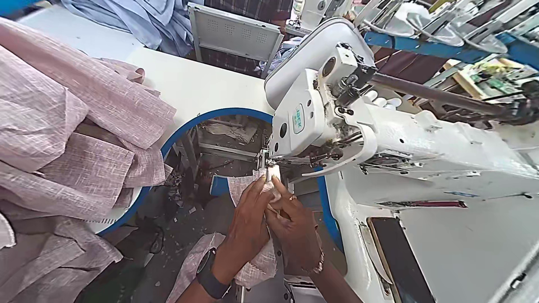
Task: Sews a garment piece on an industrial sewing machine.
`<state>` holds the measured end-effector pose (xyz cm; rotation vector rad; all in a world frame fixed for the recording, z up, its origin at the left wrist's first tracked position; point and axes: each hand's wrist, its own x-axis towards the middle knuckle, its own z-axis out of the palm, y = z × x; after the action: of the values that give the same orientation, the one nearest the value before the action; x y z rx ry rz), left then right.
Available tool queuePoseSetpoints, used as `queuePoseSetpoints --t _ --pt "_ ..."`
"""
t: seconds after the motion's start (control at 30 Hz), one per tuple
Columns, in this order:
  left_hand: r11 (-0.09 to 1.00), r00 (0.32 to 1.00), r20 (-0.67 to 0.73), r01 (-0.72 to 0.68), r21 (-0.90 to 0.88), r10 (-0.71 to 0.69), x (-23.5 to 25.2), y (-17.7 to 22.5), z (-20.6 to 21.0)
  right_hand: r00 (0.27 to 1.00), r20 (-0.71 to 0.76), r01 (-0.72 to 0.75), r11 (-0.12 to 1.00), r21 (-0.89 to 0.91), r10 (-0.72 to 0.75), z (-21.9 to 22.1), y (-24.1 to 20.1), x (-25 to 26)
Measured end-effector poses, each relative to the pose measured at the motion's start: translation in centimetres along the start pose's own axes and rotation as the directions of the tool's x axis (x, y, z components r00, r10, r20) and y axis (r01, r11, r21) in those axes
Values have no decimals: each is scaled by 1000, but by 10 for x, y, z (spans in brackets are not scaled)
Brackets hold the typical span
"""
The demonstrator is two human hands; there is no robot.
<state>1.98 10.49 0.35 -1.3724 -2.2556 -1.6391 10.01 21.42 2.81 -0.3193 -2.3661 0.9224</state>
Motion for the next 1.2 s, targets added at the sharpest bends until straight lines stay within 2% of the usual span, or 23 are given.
queuePoseSetpoints --t 0.1,0.2,0.3,0.4,0.5,0.6,0.67,0.7,0.77,0.83,0.87,0.9,0.93,1.0,1.03,1.07,1.13,1.17,1.2 --pt "1000 999 -30 11 14 -11 1 2 3 990 63 -135 969 208 124 -6 3 2" --pt "999 1000 -20 8 39 -7 5 3 4 983 83 -180 952 247 164 -7 4 7" --pt "999 1000 -17 20 35 -19 8 3 4 986 57 -161 976 148 154 -5 1 5" --pt "999 999 -23 41 10 -40 11 2 5 998 -7 -60 996 -60 60 0 -3 2" --pt "996 997 -13 73 -48 -74 10 -2 8 996 -84 -4 972 -235 -16 9 -13 -2" --pt "997 996 -59 67 -30 -69 25 -5 12 986 -155 3 926 -377 -66 13 -20 8" --pt "996 993 -85 85 -15 -86 24 -1 10 996 -89 -17 896 -443 -25 2 -28 4" --pt "989 988 -62 142 -33 -144 16 7 3 999 -20 -42 881 -471 37 -13 -36 -4" --pt "936 934 131 343 -76 -331 -3 32 -25 977 117 -88 830 -551 181 -54 -51 -28" --pt "885 842 304 465 14 -447 -25 55 -51 900 273 -145 825 -547 340 -92 -44 -59" --pt "890 831 333 453 58 -445 -35 61 -57 836 373 -191 851 -489 402 -108 -31 -72" --pt "920 873 294 384 72 -388 -46 62 -57 790 469 -215 894 -392 396 -119 -18 -79" --pt "957 934 206 282 71 -291 -57 59 -51 797 528 -163 946 -279 293 -122 -14 -84" --pt "993 996 24 85 86 -87 -62 48 -35 837 547 134 973 -187 -10 -106 -44 -72" --pt "994 1000 -30 12 112 -9 -66 45 -26 830 557 185 953 -241 -20 -89 -73 -73" --pt "991 998 -55 -22 132 30 -71 44 -20 803 590 160 924 -348 83 -73 -99 -79" --pt "992 997 -73 -28 119 37 -60 28 -19 669 612 -12 829 -559 423 -55 -128 -67" --pt "996 995 -100 -1 94 10 -49 22 -16 647 586 -28 783 -621 488 -61 -130 -53" --pt "996 994 -103 42 84 -34 -48 20 -16 682 569 12 771 -637 459 -67 -131 -45"
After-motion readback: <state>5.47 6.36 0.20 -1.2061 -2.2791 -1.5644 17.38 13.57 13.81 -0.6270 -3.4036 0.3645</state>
